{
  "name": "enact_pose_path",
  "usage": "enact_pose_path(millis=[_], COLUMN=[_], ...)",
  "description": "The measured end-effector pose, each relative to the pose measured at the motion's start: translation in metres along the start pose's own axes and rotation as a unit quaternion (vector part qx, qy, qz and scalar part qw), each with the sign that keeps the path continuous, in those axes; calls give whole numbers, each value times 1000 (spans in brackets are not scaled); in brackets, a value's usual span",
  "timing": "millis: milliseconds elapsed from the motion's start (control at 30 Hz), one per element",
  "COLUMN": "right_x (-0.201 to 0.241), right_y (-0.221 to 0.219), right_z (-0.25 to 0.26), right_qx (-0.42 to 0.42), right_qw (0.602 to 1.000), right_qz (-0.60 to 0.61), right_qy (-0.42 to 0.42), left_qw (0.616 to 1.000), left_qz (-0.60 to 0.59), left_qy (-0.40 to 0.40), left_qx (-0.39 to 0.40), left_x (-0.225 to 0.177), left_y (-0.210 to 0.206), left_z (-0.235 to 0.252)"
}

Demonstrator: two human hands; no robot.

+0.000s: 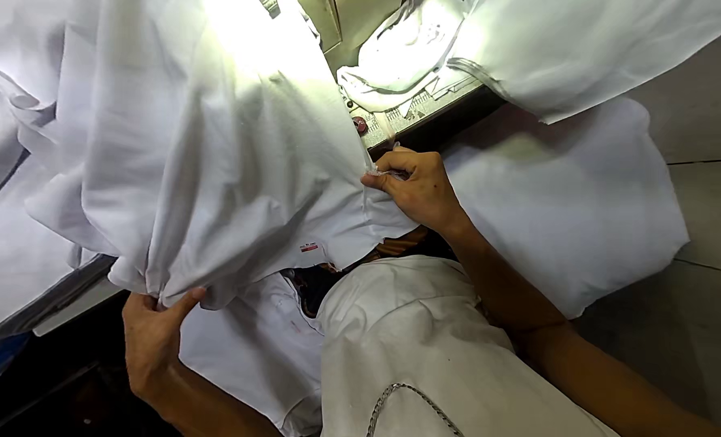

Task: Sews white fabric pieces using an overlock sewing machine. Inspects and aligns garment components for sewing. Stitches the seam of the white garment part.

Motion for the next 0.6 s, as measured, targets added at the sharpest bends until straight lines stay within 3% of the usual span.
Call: enact_pose_path(millis=[133, 267, 467, 600], right_x=[2, 2, -4, -10], right_y=[5, 11, 8, 4], right_z=[0, 0, -3, -1], right_qx=[17, 22, 29, 29], right_qw=[999, 998, 997, 996], right_qz=[28, 27, 54, 79], right_qy=[38, 53, 52, 29], left_qw=[998, 987, 987, 985], left_qz=[13, -51, -73, -87], left_qy=[-44, -64, 28, 23], left_qx=[-52, -140, -141, -146], left_x=[-2, -8, 2, 13], left_y=[-9, 4, -3, 1], left_z=[-8, -12, -5, 0])
Point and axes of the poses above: each hand's wrist, its own z-axis towards the middle knuckle, its own y-axis out of the back of the hand, x = y × z, the point moved 8 cm from there along z, towards the middle knuckle, and after that the axes turned 6 degrees about x, right-handed, at the moved point
